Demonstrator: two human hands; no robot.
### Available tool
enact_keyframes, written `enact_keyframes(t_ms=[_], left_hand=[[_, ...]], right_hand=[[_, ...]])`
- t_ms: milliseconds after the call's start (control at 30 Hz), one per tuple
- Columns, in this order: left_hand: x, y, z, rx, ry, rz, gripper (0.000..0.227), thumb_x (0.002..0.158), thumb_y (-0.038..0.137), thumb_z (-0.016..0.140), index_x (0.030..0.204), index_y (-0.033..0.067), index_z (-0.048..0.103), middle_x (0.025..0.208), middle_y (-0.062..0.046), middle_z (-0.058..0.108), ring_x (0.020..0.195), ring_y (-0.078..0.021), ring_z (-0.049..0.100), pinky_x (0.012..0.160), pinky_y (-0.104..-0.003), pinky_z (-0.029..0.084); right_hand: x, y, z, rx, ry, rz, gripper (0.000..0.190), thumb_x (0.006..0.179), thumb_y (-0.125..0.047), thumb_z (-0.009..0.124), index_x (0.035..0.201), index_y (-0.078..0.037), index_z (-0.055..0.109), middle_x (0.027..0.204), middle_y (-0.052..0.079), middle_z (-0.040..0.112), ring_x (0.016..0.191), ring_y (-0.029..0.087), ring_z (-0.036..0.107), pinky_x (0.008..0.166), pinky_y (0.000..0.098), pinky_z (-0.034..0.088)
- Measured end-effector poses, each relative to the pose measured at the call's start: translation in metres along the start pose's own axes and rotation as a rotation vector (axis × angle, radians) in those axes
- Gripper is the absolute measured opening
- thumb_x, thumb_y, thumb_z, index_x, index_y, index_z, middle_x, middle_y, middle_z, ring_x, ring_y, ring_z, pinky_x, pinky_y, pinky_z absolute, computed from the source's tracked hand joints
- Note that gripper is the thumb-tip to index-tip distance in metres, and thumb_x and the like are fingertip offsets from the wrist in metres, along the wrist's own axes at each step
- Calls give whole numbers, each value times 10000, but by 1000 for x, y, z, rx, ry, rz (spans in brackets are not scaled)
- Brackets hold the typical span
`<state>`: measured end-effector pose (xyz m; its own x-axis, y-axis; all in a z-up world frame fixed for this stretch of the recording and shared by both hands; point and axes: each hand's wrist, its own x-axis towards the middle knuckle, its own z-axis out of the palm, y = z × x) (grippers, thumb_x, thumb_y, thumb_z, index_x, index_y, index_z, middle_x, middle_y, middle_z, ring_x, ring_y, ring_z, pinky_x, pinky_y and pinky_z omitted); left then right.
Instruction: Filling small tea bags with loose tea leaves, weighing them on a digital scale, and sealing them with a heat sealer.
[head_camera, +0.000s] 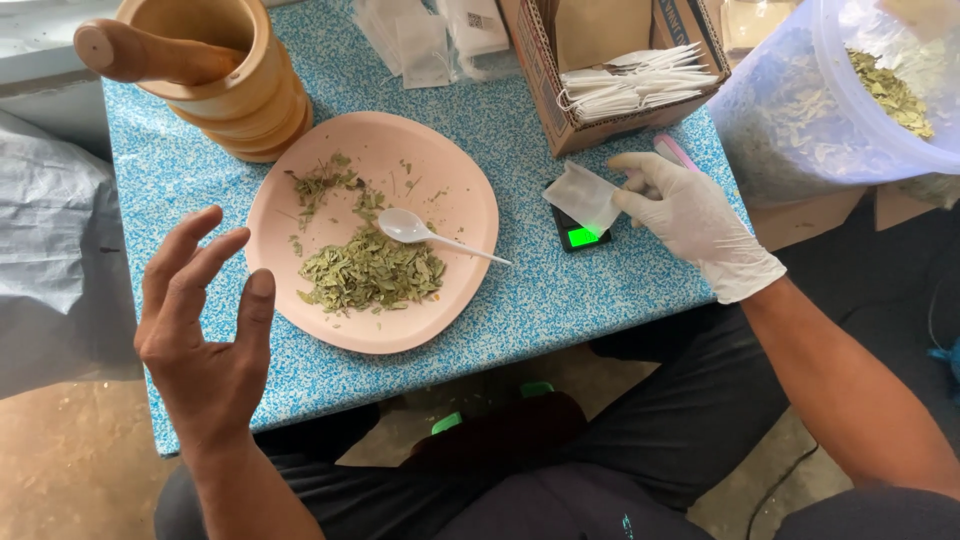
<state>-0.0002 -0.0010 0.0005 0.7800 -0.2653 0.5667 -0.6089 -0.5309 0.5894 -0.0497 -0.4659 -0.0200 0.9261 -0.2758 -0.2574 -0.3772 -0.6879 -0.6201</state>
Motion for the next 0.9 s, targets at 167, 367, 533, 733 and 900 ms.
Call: enact_keyframes(t_ms=[167,367,533,733,900], left_hand=[[-1,6,12,-18,-8,9,272,1188,54,718,1447,-29,699,1573,-280,652,1496,-459,648,1271,-585,558],[-1,46,58,-501,-256,-106,339,1072,201,695,1392,91,700,1503,-172,726,1395,-308,724,1166,-429,624],[-8,65,73,-836,-606,-298,696,931,499,820,1524,169,666,1531,-67,758,1246,-211,736,1062,-403,607],[-18,58,78,-855,-529,-326,216,1017,261,813,920,69,831,849,18,792,796,-96,677,728,-287,529],[-28,41,84,-802,-276,-449,208,991,256,834,1075,67,851,934,-14,845,846,-100,733,749,-276,604]], right_hand=[[-18,-43,-32,18,-1,-88,315,1080,-190,709,1384,-171,789,1167,-1,758,1013,117,670,938,283,536],[-47,-119,-52,-226,-266,-563,373,959,-537,740,1143,-262,912,977,-60,863,918,114,727,776,304,542],[-52,-150,-15,-417,-552,-722,475,1048,-563,602,1465,-366,717,1143,84,794,1035,326,776,785,483,582],[-53,-160,31,-183,-213,-1061,453,1160,-273,606,1598,-204,513,1032,156,749,802,392,754,665,503,586],[-49,-167,37,-21,-350,-528,632,965,-565,718,1523,-284,626,977,-60,766,800,123,776,763,295,559]])
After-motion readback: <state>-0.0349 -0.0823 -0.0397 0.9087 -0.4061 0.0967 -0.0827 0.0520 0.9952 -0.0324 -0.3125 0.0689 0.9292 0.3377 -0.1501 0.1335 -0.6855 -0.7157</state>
